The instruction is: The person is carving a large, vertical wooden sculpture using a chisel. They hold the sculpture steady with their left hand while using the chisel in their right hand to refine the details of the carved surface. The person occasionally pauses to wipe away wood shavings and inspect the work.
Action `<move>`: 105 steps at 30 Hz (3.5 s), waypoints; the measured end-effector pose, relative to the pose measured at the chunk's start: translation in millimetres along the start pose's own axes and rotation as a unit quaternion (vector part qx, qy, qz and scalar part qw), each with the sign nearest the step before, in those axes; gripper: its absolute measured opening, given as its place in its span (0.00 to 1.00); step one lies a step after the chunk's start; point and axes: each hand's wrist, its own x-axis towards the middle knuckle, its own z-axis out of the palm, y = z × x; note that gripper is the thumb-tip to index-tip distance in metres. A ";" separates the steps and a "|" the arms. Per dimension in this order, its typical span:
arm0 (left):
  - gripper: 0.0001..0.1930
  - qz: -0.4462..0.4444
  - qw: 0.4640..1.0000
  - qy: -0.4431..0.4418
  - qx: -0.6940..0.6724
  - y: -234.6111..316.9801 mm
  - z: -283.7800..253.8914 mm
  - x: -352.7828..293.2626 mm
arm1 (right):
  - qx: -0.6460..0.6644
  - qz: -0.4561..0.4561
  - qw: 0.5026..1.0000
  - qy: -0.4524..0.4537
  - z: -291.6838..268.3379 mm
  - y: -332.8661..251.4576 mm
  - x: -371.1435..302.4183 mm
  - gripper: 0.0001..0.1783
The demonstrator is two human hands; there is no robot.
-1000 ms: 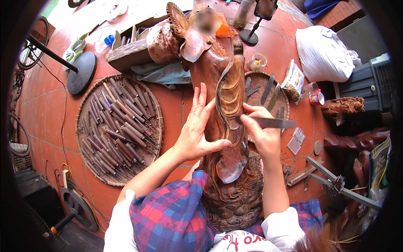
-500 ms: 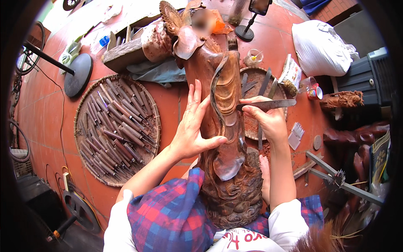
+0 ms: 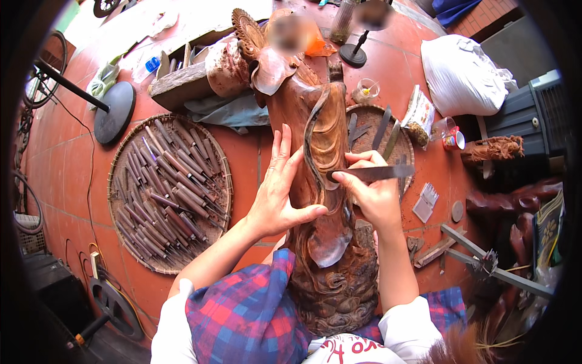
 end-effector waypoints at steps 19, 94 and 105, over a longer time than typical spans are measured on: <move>0.57 -0.018 1.000 0.000 -0.007 4.4 0.4 1.9 | -0.113 -0.148 0.980 0.069 4.3 4.0 -16.2 0.09; 0.57 -0.008 1.000 0.002 -0.003 1.3 1.9 0.2 | -0.033 -0.087 0.995 0.034 4.0 10.3 -7.7 0.05; 0.56 -0.001 1.000 0.007 -0.007 -0.8 2.4 -0.9 | 0.042 -0.020 0.997 0.054 -0.1 14.3 -3.7 0.06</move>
